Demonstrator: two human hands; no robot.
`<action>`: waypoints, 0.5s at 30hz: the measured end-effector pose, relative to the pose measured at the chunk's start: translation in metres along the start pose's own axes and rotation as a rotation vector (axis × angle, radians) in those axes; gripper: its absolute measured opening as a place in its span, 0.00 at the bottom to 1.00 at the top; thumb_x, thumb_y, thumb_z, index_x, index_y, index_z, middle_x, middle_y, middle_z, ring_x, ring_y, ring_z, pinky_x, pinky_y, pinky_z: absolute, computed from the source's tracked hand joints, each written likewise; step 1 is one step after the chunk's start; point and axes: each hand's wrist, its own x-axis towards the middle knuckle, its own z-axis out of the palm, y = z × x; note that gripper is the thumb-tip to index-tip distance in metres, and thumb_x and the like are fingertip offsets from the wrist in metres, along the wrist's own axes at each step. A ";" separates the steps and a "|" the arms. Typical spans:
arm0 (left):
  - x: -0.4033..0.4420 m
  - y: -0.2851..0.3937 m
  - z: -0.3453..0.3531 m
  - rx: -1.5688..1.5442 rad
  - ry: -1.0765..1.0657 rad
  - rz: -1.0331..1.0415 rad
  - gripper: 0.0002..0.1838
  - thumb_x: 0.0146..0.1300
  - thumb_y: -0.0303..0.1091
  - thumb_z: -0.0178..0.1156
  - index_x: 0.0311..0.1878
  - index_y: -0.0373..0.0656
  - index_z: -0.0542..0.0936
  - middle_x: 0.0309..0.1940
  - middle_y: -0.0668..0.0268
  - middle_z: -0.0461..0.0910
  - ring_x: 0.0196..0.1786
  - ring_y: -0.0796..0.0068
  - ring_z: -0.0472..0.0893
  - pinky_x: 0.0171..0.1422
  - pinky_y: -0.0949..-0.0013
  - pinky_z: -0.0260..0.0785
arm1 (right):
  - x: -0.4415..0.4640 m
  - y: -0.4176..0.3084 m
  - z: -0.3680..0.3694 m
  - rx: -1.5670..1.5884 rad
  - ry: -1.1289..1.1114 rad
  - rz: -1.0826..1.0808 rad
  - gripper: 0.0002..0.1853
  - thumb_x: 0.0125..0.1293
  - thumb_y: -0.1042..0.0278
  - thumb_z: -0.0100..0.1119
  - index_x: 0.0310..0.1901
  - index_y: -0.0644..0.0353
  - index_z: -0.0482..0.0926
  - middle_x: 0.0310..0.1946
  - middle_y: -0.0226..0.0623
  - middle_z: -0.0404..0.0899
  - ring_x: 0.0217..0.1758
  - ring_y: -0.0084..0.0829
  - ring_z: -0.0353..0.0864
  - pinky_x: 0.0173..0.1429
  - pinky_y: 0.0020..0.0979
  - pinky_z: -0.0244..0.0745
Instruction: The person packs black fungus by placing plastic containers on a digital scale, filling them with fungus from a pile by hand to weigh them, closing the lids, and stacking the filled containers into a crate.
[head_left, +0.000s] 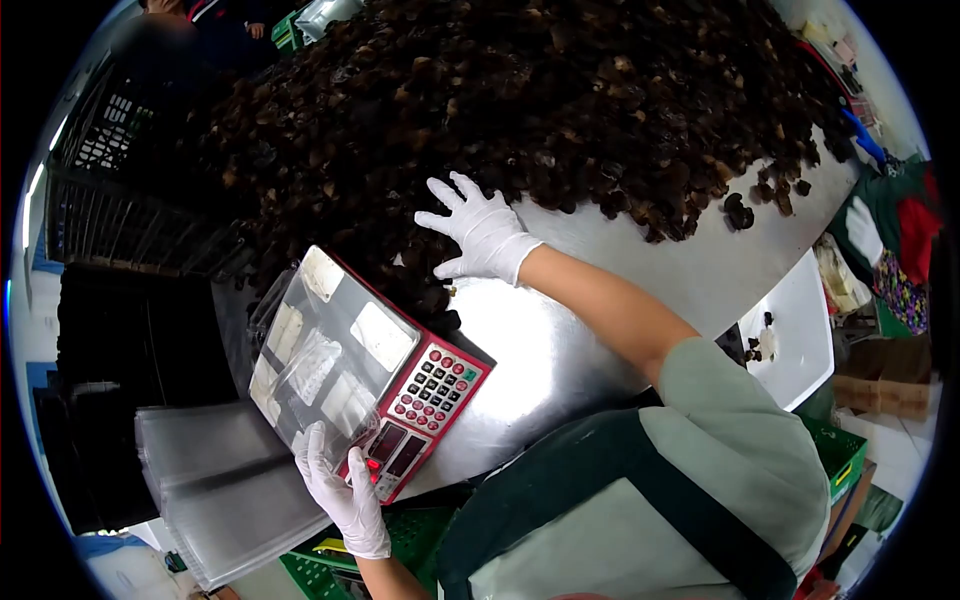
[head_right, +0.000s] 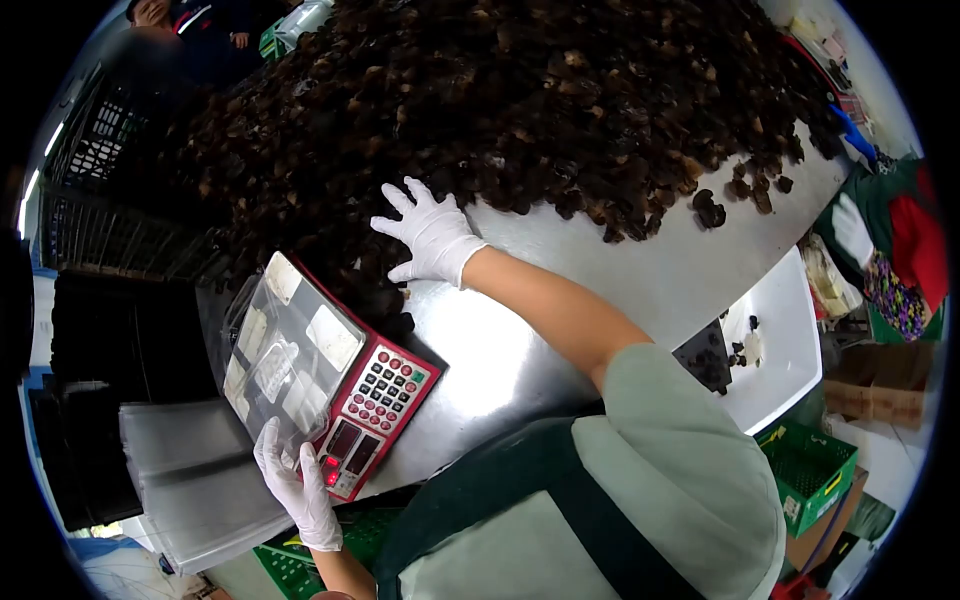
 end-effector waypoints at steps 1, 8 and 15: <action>0.000 -0.002 0.001 0.002 0.011 -0.002 0.29 0.66 0.20 0.61 0.71 0.34 0.73 0.68 0.50 0.69 0.73 0.55 0.70 0.78 0.58 0.61 | 0.003 -0.004 0.000 -0.036 -0.015 0.004 0.43 0.58 0.37 0.72 0.75 0.37 0.70 0.83 0.42 0.51 0.84 0.51 0.51 0.71 0.60 0.72; 0.001 0.002 -0.016 0.016 0.065 0.095 0.25 0.70 0.26 0.60 0.69 0.32 0.74 0.66 0.50 0.71 0.71 0.55 0.72 0.76 0.58 0.63 | 0.007 0.006 0.016 0.048 0.028 0.041 0.17 0.65 0.55 0.68 0.52 0.50 0.87 0.60 0.35 0.73 0.62 0.39 0.77 0.60 0.49 0.81; 0.004 -0.037 -0.042 0.070 0.202 0.031 0.25 0.73 0.36 0.61 0.67 0.31 0.75 0.66 0.49 0.72 0.69 0.56 0.73 0.77 0.56 0.61 | 0.006 0.033 0.015 0.536 0.331 0.132 0.11 0.60 0.63 0.68 0.44 0.52 0.89 0.49 0.34 0.82 0.53 0.40 0.84 0.60 0.37 0.80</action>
